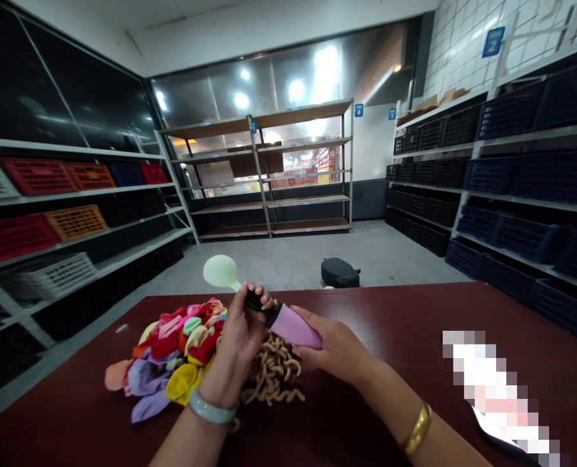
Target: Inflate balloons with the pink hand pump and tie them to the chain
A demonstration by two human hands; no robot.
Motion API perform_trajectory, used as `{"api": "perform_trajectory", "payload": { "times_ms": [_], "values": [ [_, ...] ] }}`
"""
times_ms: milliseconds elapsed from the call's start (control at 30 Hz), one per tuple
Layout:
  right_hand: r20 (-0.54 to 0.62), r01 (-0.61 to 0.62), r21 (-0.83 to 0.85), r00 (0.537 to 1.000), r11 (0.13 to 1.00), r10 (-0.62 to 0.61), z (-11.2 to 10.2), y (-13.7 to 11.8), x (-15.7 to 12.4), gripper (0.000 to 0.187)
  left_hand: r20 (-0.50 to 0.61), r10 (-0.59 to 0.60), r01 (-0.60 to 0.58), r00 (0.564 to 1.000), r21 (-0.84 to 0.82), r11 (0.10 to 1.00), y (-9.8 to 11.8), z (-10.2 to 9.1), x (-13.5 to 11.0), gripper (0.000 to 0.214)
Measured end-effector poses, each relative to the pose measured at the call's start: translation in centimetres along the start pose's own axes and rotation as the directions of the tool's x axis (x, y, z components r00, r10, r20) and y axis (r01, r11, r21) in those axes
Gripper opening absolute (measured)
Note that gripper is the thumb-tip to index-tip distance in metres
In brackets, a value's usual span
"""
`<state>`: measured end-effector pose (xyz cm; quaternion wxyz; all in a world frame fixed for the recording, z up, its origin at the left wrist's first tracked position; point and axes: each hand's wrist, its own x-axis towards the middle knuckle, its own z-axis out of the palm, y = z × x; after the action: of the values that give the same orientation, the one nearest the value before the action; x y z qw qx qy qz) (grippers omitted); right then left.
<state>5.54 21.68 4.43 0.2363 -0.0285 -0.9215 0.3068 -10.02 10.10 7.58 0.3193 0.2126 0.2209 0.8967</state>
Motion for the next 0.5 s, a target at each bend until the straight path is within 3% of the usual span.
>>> {"api": "perform_trajectory", "payload": {
  "times_ms": [100,500],
  "values": [
    [0.048,-0.017,0.128,0.999,0.992,0.011,-0.75,-0.57,0.02,0.072,0.033,-0.024,0.023,0.999,0.040,0.999,0.98,-0.10,0.02,0.015],
    [0.094,-0.043,0.265,0.995,0.963,0.018,-0.43,0.02,0.14,0.068,0.125,-0.037,0.043,0.991,-0.048,0.998,0.86,0.16,-0.03,0.011]
  ]
}}
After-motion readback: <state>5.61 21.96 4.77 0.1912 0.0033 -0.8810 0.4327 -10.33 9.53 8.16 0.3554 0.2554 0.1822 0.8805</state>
